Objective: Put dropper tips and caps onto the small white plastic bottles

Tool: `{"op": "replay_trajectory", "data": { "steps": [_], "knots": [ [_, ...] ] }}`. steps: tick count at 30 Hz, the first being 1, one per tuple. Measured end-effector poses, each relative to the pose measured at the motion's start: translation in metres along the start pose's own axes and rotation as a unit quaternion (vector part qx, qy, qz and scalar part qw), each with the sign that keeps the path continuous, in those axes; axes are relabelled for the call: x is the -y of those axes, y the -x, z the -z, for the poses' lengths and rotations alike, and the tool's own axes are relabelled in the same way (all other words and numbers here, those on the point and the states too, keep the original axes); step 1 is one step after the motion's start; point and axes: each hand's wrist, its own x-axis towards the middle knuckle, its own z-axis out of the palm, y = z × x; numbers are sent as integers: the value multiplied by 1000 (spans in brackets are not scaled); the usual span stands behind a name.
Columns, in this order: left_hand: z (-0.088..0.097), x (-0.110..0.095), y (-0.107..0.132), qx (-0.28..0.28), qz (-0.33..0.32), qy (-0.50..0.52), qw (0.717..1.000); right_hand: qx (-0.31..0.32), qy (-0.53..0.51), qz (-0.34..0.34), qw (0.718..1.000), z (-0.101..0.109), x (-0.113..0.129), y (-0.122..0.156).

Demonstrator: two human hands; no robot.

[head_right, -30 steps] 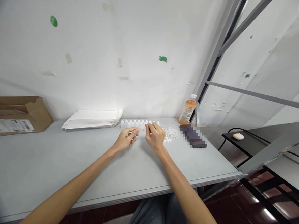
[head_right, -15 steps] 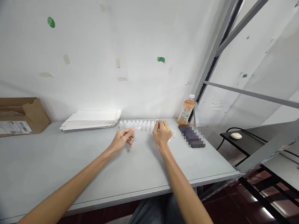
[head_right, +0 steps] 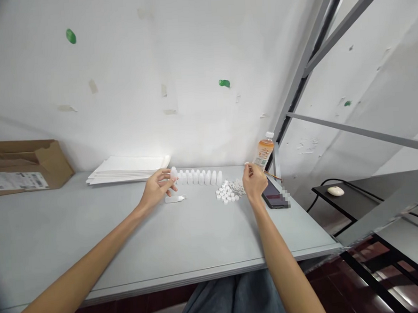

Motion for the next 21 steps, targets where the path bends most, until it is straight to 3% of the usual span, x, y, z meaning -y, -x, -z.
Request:
{"op": "replay_trajectory", "data": {
  "steps": [4,11,14,21],
  "knots": [
    [6,5,-5,-30,-18,-84,996,98,69,-51,991,-2,-20,-4],
    [16,23,-16,-75,-7,-210,975,242,162,-34,956,1,-10,2],
    [20,31,-19,-79,6,-272,959,247,187,-28,950,4,-8,2],
    [20,45,-21,-52,35,-326,943,206,152,-25,966,6,-8,2]
  ]
}}
